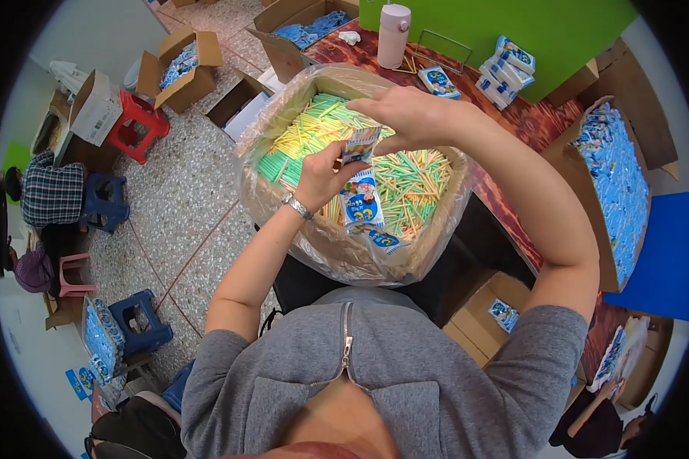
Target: Arrange small blue packets in rows inside a box filled with protective yellow material.
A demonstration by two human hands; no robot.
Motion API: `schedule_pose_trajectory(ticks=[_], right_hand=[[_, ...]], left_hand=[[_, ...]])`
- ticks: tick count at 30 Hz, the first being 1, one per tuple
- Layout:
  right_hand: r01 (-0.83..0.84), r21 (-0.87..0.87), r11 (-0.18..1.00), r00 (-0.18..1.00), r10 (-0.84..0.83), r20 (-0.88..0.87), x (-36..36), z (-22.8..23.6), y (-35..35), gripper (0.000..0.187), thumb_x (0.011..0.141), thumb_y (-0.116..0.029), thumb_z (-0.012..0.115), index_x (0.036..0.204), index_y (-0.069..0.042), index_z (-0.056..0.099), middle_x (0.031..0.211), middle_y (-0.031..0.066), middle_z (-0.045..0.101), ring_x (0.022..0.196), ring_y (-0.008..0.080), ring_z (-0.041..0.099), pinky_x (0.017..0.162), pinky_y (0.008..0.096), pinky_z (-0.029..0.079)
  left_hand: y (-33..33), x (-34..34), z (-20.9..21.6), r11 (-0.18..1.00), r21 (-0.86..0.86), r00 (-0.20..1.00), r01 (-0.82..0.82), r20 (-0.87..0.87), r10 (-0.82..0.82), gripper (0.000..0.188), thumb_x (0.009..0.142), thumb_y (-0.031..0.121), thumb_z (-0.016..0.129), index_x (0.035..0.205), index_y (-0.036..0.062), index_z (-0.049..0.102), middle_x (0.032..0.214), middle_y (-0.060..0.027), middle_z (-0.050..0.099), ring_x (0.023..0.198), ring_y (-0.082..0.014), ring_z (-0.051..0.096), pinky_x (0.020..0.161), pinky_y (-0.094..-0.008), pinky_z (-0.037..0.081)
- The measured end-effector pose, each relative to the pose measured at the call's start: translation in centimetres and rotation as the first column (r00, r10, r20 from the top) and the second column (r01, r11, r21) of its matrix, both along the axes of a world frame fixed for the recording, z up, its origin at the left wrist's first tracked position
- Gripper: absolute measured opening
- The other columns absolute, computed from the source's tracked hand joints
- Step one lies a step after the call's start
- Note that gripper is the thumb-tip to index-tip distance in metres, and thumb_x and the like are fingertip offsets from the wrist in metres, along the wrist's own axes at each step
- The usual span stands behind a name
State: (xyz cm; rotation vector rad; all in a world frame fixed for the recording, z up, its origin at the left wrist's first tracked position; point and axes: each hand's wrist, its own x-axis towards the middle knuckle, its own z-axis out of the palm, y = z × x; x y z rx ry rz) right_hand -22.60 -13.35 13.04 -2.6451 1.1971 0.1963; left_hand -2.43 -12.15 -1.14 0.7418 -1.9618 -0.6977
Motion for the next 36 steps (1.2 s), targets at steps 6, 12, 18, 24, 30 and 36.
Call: schedule_pose_trajectory(ticks=[6,12,18,24,30,36], right_hand=[[0.056,-0.202,0.978,0.913,0.032,0.407,-0.2,-5.4,1.2,0.046,0.087,-0.018,0.065,0.129,-0.005,0.053,0.109,0.0184,0.064,0.095,0.0355,0.064,0.078,0.0408,0.052],[0.301,-0.209,0.931,0.845,-0.159,0.51,-2.1,-7.9,2.1,0.037,0.088,-0.02,0.066,0.122,-0.01,0.057,0.092,0.0165,0.068,0.082,0.0339,0.067,0.07,0.0397,0.053],[0.59,-0.11,0.8,0.752,-0.494,0.436,-7.6,-11.4,2.5,0.031,0.092,-0.023,0.061,0.119,-0.011,0.055,0.084,0.0172,0.067,0.075,0.0356,0.067,0.066,0.043,0.052],[0.636,-0.396,0.663,0.746,-0.66,0.093,-7.3,-11.6,3.6,0.039,0.09,-0.033,0.063,0.122,-0.013,0.053,0.098,0.0148,0.066,0.091,0.0342,0.064,0.072,0.0443,0.052],[0.368,0.012,0.93,0.908,-0.362,0.211,1.9,-12.7,4.6,0.035,0.082,-0.036,0.07,0.101,-0.008,0.06,0.097,0.0117,0.062,0.095,0.0316,0.061,0.077,0.0429,0.05],[0.41,0.187,0.893,0.88,-0.441,0.174,1.2,-14.0,3.7,0.031,0.084,-0.034,0.069,0.09,-0.007,0.057,0.096,0.0109,0.063,0.092,0.0342,0.062,0.07,0.0456,0.05]], left_hand=[[-0.8,-0.8,0.5,0.994,0.107,1.0,-0.027,0.018,0.025,0.029,0.079,0.02,0.077,0.092,0.0015,0.059,0.076,-0.015,0.065,0.065,-0.029,0.066,0.06,-0.0364,0.052],[-1.4,-1.8,1.1,0.955,0.292,0.992,0.049,0.094,-0.079,0.028,0.081,0.017,0.073,0.101,0.001,0.061,0.083,-0.0151,0.068,0.074,-0.0274,0.068,0.066,-0.0371,0.053],[-1.7,-0.5,-1.3,0.977,0.213,0.999,-0.018,0.054,0.007,0.029,0.081,0.019,0.073,0.104,0.0025,0.065,0.093,-0.0146,0.069,0.086,-0.0268,0.068,0.076,-0.0362,0.054],[0.4,1.9,-2.6,0.982,0.171,0.955,-0.082,0.295,0.028,0.018,0.081,0.013,0.068,0.096,0.0019,0.066,0.085,-0.0141,0.068,0.078,-0.0301,0.066,0.07,-0.0384,0.052],[1.0,2.1,-2.8,0.956,0.273,0.977,-0.109,0.208,0.052,0.018,0.082,0.007,0.065,0.099,-0.001,0.065,0.087,-0.0165,0.068,0.078,-0.0303,0.067,0.07,-0.0373,0.053],[1.6,2.2,-2.4,0.938,0.341,0.975,-0.066,0.222,-0.013,0.024,0.085,0.009,0.069,0.105,-0.0014,0.064,0.092,-0.0136,0.07,0.084,-0.0208,0.07,0.072,-0.0312,0.057]])
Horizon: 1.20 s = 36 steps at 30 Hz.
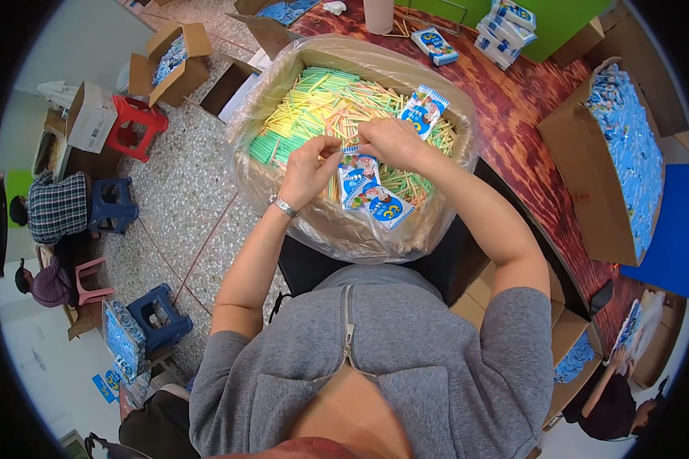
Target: Arrange small blue packets in rows inside a box filled with protective yellow material.
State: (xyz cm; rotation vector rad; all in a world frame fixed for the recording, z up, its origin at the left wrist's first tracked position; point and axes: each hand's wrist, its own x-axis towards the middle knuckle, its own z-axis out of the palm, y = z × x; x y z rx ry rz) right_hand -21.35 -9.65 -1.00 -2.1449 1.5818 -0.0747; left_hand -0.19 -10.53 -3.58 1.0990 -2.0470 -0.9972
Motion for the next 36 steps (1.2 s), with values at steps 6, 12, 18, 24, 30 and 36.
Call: schedule_pose_trajectory(ticks=[6,12,18,24,30,36], right_hand=[[-0.14,-0.367,0.919,0.987,0.098,-0.131,-0.8,-0.5,0.5,0.022,0.088,-0.028,0.062,0.089,-0.006,0.056,0.088,0.0117,0.06,0.09,0.0322,0.062,0.07,0.0442,0.051],[-0.017,-0.193,0.981,0.999,0.022,0.025,-0.4,0.5,0.5,0.026,0.087,-0.03,0.063,0.093,-0.005,0.059,0.09,0.0124,0.062,0.091,0.0317,0.062,0.073,0.0437,0.05],[-0.1,-0.182,0.978,0.99,0.116,0.08,-1.4,-1.2,0.0,0.023,0.086,-0.03,0.065,0.098,-0.01,0.064,0.092,0.0098,0.064,0.089,0.0311,0.063,0.073,0.0425,0.05],[-0.047,-0.484,0.874,0.999,0.046,-0.014,-1.5,-0.3,1.6,0.028,0.082,-0.02,0.069,0.109,-0.017,0.068,0.095,0.0053,0.066,0.086,0.025,0.064,0.067,0.0375,0.052],[-0.102,-0.73,0.676,0.991,0.132,-0.016,-1.0,1.8,2.0,0.033,0.082,-0.013,0.069,0.114,-0.017,0.067,0.097,0.0048,0.066,0.086,0.0246,0.064,0.067,0.0354,0.052],[0.131,-0.368,0.921,0.884,0.06,0.464,-0.2,3.1,3.2,0.011,0.086,-0.01,0.068,0.095,-0.003,0.07,0.071,0.0089,0.063,0.071,0.0217,0.065,0.065,0.03,0.05]], left_hand=[[0.4,0.0,0.1,1.0,-0.018,1.0,-0.014,-0.019,0.013,0.031,0.081,0.013,0.073,0.108,-0.0002,0.063,0.093,-0.0147,0.067,0.079,-0.0236,0.068,0.07,-0.034,0.055],[0.8,-0.1,-1.2,0.992,-0.124,0.999,-0.036,0.03,0.04,0.042,0.076,0.012,0.076,0.113,0.002,0.059,0.096,-0.0159,0.063,0.078,-0.0296,0.065,0.069,-0.0394,0.052],[0.9,-0.2,-1.3,0.99,-0.139,0.997,0.006,0.078,0.005,0.047,0.075,0.01,0.076,0.117,0.0014,0.058,0.101,-0.0167,0.062,0.084,-0.0296,0.065,0.073,-0.0389,0.053],[0.9,-0.2,0.0,0.951,-0.307,0.995,-0.021,0.083,0.049,0.049,0.076,0.016,0.077,0.119,-0.0001,0.058,0.106,-0.0172,0.063,0.099,-0.0317,0.061,0.085,-0.0402,0.05],[1.2,-0.8,0.7,0.896,-0.434,0.994,-0.098,0.004,0.111,0.043,0.078,0.019,0.075,0.115,0.0032,0.061,0.104,-0.0147,0.061,0.096,-0.0331,0.057,0.085,-0.0412,0.047],[0.8,-0.9,1.0,0.995,-0.058,0.995,0.076,-0.053,-0.079,0.018,0.082,0.019,0.072,0.079,0.0013,0.067,0.065,-0.0118,0.059,0.059,-0.0251,0.059,0.061,-0.0352,0.048]])
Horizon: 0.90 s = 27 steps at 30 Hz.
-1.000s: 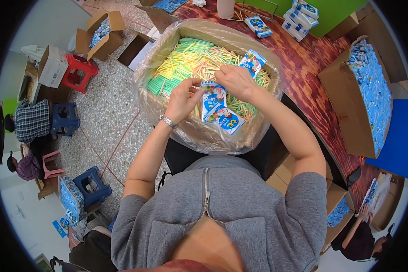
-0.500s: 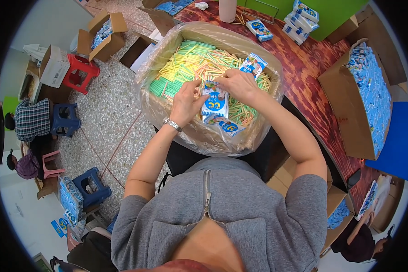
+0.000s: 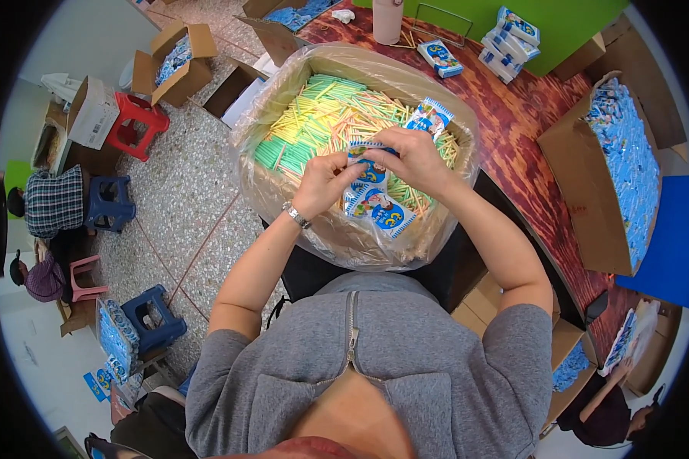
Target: Arrange small blue packets in rows inside a box filled with protective yellow material.
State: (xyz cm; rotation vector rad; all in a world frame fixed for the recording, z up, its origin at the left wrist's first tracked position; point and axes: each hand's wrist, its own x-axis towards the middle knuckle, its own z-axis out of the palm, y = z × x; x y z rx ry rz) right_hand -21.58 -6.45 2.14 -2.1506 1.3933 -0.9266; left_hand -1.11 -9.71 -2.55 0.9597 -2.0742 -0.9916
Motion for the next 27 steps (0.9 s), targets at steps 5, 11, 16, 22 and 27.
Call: schedule_pose_trajectory(ticks=[5,11,16,22,27], right_hand=[[-0.121,0.269,0.955,0.964,0.049,0.261,-0.7,0.7,-1.1,0.019,0.088,-0.01,0.066,0.105,-0.003,0.067,0.082,0.0102,0.066,0.072,0.0176,0.063,0.067,0.0283,0.05],[0.062,0.124,0.99,0.871,0.007,-0.491,-3.4,-2.2,-8.2,0.034,0.088,-0.031,0.065,0.107,-0.003,0.063,0.105,0.0159,0.064,0.096,0.0296,0.062,0.083,0.0402,0.052],[0.241,0.223,0.945,0.591,0.039,-0.805,-0.1,-4.1,-9.1,0.032,0.087,-0.025,0.06,0.108,-0.001,0.066,0.117,0.0198,0.06,0.11,0.034,0.057,0.091,0.0477,0.049],[0.213,0.229,0.95,0.539,0.082,-0.839,-0.2,-4.4,-9.1,0.029,0.086,-0.014,0.052,0.109,-0.002,0.065,0.116,0.02,0.061,0.11,0.0343,0.057,0.092,0.0482,0.047],[0.217,0.212,0.953,0.647,0.022,-0.762,-2.2,-1.6,-7.9,0.025,0.09,-0.017,0.05,0.106,-0.002,0.063,0.108,0.0193,0.065,0.11,0.0347,0.058,0.093,0.0471,0.045]], left_hand=[[-0.4,-0.1,-0.2,0.976,0.215,0.983,-0.043,-0.165,0.08,0.026,0.079,0.022,0.078,0.073,0.0005,0.064,0.065,-0.0093,0.065,0.052,-0.0105,0.058,0.05,-0.028,0.045],[-2.2,1.1,-0.3,0.946,0.173,0.925,-0.272,-0.222,0.307,0.027,0.079,0.021,0.078,0.074,-0.0004,0.061,0.064,-0.0062,0.063,0.054,-0.0097,0.054,0.052,-0.0256,0.045],[-1.2,1.0,1.2,0.918,0.312,0.917,-0.243,-0.235,0.322,0.027,0.085,0.018,0.074,0.074,0.0004,0.057,0.069,-0.0031,0.061,0.054,-0.0061,0.056,0.044,-0.023,0.045],[-1.3,1.4,0.9,0.931,0.282,0.935,-0.231,-0.199,0.292,0.031,0.084,0.017,0.075,0.07,0.001,0.053,0.062,-0.0031,0.059,0.053,-0.0091,0.063,0.044,-0.0232,0.045],[-1.7,1.4,0.5,0.946,0.226,0.947,-0.23,-0.171,0.271,0.026,0.083,0.02,0.076,0.077,-0.0009,0.061,0.065,-0.008,0.065,0.05,-0.0122,0.063,0.046,-0.0265,0.047]])
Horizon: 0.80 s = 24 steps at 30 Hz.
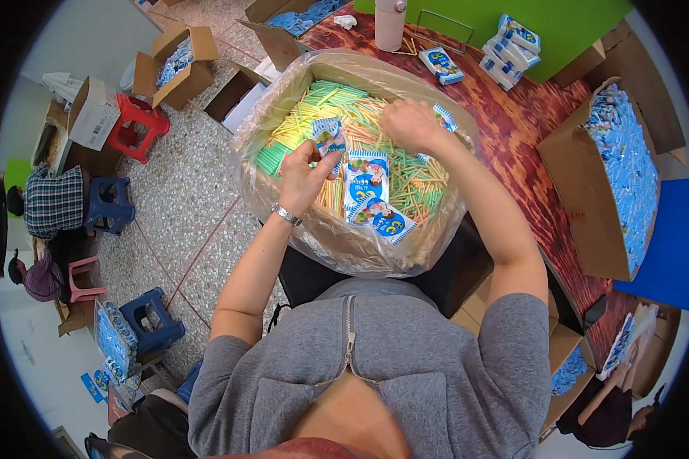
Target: Arrange small blue packets in rows inside a box filled with protective yellow material.
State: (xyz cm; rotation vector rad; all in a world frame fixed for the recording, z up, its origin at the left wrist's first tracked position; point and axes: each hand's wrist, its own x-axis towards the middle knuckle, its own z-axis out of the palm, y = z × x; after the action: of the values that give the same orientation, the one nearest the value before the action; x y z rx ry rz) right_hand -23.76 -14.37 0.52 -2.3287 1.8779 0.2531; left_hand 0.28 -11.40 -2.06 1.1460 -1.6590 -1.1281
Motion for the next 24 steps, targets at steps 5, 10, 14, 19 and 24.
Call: schedule_pose_trajectory(ticks=[5,10,14,19,24], right_hand=[[-0.114,0.177,0.978,0.674,-0.055,0.737,-1.4,2.0,1.6,0.031,0.102,-0.032,0.045,0.094,-0.003,0.054,0.091,0.0132,0.066,0.088,0.0275,0.066,0.083,0.0409,0.052],[-0.309,0.593,0.743,0.184,-0.565,0.804,-2.1,-0.1,3.2,0.032,0.103,-0.034,0.044,0.102,-0.004,0.055,0.105,0.0121,0.066,0.091,0.0245,0.067,0.078,0.0379,0.056],[-0.425,0.571,0.702,-0.297,-0.704,0.645,-0.7,-1.8,4.6,0.037,0.103,-0.034,0.044,0.12,-0.003,0.055,0.114,0.0177,0.064,0.101,0.0298,0.066,0.088,0.0432,0.055],[-0.332,0.586,0.739,-0.441,-0.671,0.595,0.3,-3.3,5.0,0.032,0.102,-0.029,0.047,0.116,-0.003,0.057,0.094,0.0089,0.065,0.084,0.0204,0.066,0.075,0.0344,0.057],[-0.045,0.557,0.829,0.015,-0.557,0.83,0.0,2.0,6.0,0.027,0.101,-0.031,0.049,0.11,-0.005,0.053,0.086,0.0012,0.06,0.079,0.012,0.061,0.066,0.0267,0.053]], left_hand=[[-1.3,-1.8,-1.5,0.996,0.091,0.92,-0.002,-0.389,0.037,0.02,0.089,0.017,0.068,0.09,-0.0022,0.063,0.085,-0.0061,0.069,0.076,-0.0098,0.064,0.066,-0.0276,0.051],[-2.4,-4.6,0.8,0.85,0.271,0.579,0.452,-0.814,-0.048,0.019,0.099,0.017,0.057,0.109,0.0012,0.059,0.104,-0.0049,0.066,0.092,-0.0116,0.063,0.082,-0.0288,0.05],[-1.5,-5.9,0.6,0.817,0.34,0.603,0.466,-0.798,-0.011,0.017,0.098,0.02,0.059,0.104,0.0037,0.059,0.095,-0.0031,0.065,0.083,-0.0087,0.061,0.073,-0.0264,0.049],[-1.8,-6.1,1.1,0.916,0.27,0.632,0.296,-0.775,0.024,0.017,0.096,0.02,0.062,0.103,0.0055,0.06,0.096,-0.0028,0.066,0.08,-0.0094,0.063,0.068,-0.0265,0.052],[-2.3,-2.7,1.2,0.977,0.191,0.848,0.094,-0.529,0.022,0.02,0.09,0.017,0.069,0.099,0.0014,0.06,0.082,-0.0039,0.068,0.069,-0.0109,0.063,0.058,-0.0293,0.049]])
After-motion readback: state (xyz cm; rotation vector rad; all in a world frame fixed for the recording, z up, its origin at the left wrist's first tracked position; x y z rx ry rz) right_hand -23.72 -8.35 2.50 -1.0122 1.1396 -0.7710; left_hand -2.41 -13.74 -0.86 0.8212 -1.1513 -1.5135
